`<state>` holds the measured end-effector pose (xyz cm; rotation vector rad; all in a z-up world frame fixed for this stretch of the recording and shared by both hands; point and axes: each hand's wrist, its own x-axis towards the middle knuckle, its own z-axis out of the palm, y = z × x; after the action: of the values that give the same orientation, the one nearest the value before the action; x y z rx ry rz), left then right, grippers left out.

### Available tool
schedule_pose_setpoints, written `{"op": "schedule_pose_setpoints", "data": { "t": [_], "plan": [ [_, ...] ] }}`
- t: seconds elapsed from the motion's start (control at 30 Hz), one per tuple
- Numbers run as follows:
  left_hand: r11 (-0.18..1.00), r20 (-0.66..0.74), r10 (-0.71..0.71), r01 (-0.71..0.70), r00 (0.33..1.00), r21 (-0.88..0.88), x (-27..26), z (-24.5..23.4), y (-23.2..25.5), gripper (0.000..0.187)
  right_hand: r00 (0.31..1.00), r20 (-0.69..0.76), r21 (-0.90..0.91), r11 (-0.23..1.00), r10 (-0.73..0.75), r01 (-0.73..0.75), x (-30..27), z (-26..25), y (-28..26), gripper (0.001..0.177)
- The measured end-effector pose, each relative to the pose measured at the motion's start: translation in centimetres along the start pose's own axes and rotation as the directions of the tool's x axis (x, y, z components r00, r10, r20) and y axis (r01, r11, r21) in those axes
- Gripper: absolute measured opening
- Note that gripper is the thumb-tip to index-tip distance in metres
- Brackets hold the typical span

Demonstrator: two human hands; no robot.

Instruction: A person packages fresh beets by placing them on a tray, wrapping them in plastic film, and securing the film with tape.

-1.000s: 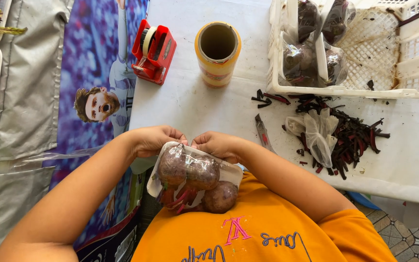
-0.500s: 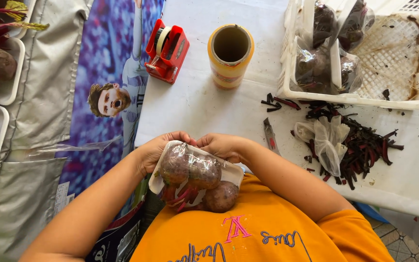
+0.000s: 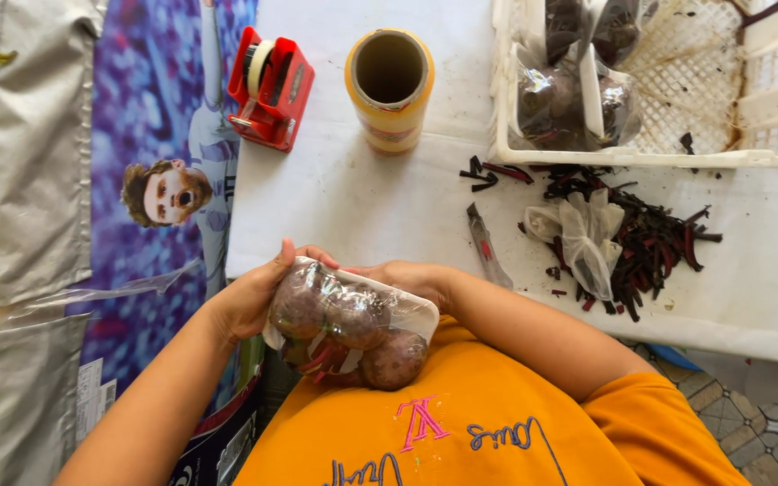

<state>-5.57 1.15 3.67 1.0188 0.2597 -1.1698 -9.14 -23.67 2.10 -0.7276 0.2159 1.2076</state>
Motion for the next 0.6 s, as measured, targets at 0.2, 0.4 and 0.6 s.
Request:
{"op": "schedule_pose_setpoints", "data": {
  "t": [0.2, 0.4, 0.6],
  "plan": [
    [1.000, 0.010, 0.026, -0.026, 1.000, 0.009, -0.9, 2.1, 1.8, 0.068, 0.868, -0.275, -0.243, 0.903, -0.414, 0.354, -3.0, -3.7, 1.0, 0.025],
    [0.998, 0.004, 0.030, -0.030, 1.000, 0.046, -0.2, 2.3, 2.0, 0.073, 0.843, -0.235, -0.534, 0.789, -0.484, 0.304, -7.7, -2.8, 1.5, 0.026],
    [0.995, 0.003, 0.014, -0.014, 1.000, 0.103, 0.1, 3.3, 2.5, 0.074, 0.826, -0.320, -0.435, 0.846, -0.465, 0.308, -6.3, -1.9, 2.3, 0.026]
  ]
}}
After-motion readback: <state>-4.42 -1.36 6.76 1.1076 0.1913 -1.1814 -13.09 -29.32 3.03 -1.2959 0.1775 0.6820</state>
